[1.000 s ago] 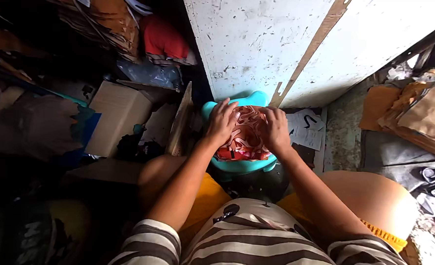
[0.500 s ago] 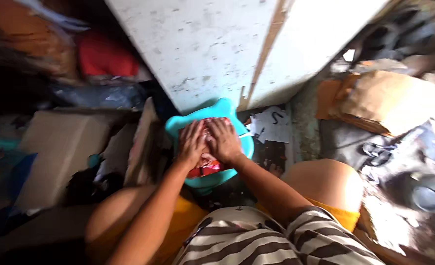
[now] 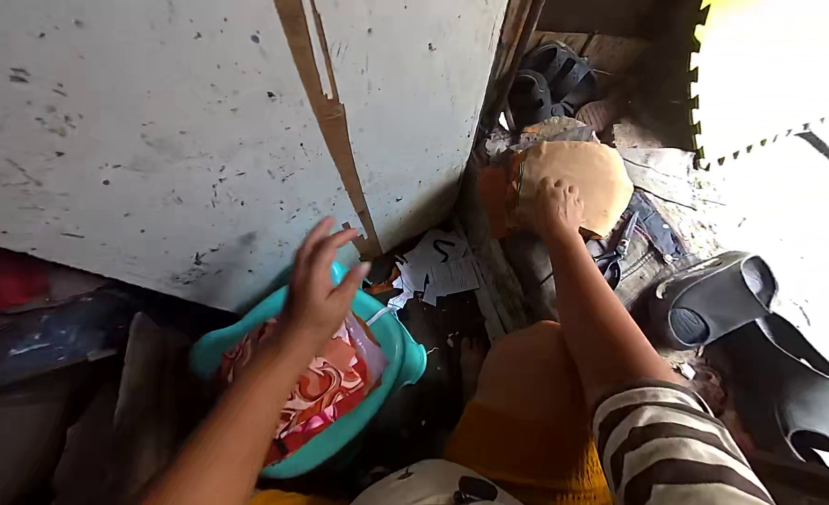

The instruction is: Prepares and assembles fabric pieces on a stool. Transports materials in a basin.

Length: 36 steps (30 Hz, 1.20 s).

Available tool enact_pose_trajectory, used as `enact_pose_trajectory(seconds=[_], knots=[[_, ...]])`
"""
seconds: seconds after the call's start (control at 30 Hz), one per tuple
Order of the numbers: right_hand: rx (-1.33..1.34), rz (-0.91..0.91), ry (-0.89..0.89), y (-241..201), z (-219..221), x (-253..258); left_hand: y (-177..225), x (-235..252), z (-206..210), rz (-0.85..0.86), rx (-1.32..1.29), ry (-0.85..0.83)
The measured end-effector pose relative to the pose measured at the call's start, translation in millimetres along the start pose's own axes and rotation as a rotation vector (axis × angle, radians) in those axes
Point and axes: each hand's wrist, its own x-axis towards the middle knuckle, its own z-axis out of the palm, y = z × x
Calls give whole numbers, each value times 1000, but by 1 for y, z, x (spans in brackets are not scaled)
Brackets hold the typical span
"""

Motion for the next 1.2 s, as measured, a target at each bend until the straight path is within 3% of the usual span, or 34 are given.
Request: enact_pose_trajectory(seconds=[0.2,0.43,0.63,0.97,1.2], knots=[[55,2,-45,19,3,11,53,84,127,42,-237,-250],[326,11,-70,43,-17,20,102,118,225,-241,-697,-472],[444,65,-62,50,-23,21,117,143,247,-486,-862,-428],[592,-58,-125,61,-29,13,132,152,254,-599,-863,-470],[344,-125,-96,75,-36,-4,118,174,270,-352,-619,-355]])
